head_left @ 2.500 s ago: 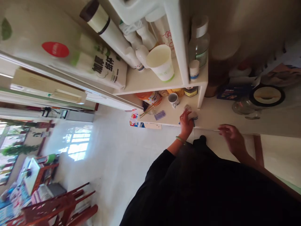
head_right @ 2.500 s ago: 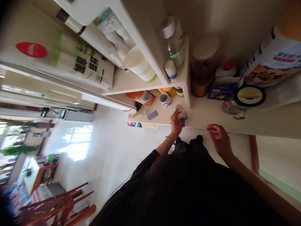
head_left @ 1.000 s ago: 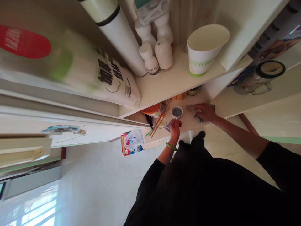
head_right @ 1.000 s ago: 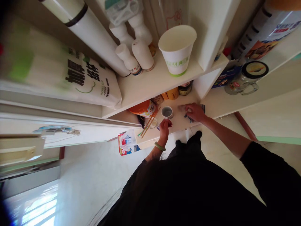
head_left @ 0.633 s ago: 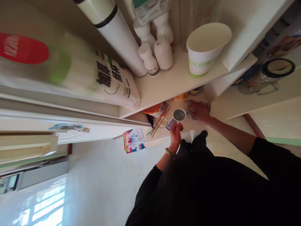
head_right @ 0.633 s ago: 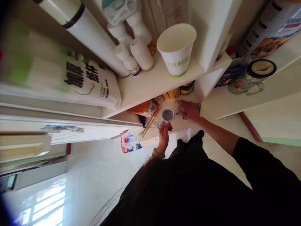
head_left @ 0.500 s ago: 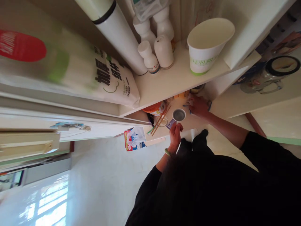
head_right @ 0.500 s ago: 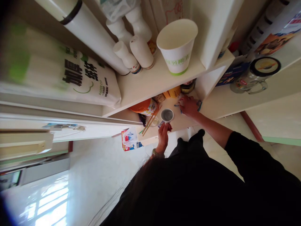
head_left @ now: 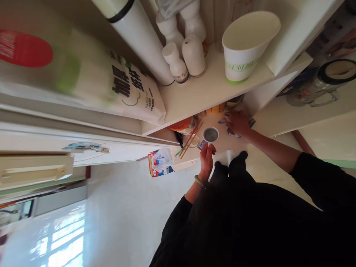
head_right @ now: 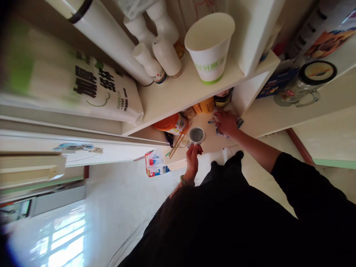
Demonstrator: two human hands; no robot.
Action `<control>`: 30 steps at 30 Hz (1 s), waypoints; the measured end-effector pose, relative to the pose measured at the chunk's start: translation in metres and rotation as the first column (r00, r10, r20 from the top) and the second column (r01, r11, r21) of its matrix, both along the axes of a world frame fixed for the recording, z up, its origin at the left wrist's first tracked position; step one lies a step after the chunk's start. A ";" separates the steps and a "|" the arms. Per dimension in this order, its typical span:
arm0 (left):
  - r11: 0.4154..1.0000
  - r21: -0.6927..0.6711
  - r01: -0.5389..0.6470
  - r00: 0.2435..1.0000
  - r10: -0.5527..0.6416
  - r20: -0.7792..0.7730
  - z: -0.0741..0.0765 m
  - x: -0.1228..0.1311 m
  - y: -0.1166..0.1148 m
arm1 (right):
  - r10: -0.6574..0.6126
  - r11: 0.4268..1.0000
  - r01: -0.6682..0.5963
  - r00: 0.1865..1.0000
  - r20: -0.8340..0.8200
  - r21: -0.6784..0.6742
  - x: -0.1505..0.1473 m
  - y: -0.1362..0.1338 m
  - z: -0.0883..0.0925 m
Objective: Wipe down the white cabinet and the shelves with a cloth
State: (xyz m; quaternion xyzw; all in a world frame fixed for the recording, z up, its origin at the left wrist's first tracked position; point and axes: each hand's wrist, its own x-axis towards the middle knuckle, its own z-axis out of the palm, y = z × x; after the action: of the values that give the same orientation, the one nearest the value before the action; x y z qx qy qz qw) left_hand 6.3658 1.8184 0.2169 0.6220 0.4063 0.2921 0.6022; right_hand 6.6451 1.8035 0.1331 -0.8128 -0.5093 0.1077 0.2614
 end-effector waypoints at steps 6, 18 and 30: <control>1.000 0.002 0.021 1.000 -0.021 0.012 -0.002 0.000 -0.003 | 0.016 0.996 -0.018 1.000 -0.019 -0.091 0.007 0.013 0.007; 0.999 0.031 0.018 1.000 -0.018 -0.007 0.002 0.003 0.002 | 0.061 0.998 -0.062 0.997 -0.054 -0.015 -0.017 -0.002 0.008; 1.000 0.003 0.024 1.000 -0.024 0.017 0.013 -0.006 0.008 | -0.220 0.972 0.221 0.975 -0.020 0.086 -0.046 -0.083 -0.027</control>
State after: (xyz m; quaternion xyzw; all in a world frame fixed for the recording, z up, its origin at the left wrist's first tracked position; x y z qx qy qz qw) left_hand 6.3598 1.8267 0.2303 0.6252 0.3931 0.2908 0.6084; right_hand 6.5992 1.7203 0.1060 -0.8514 -0.4188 0.0599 0.3099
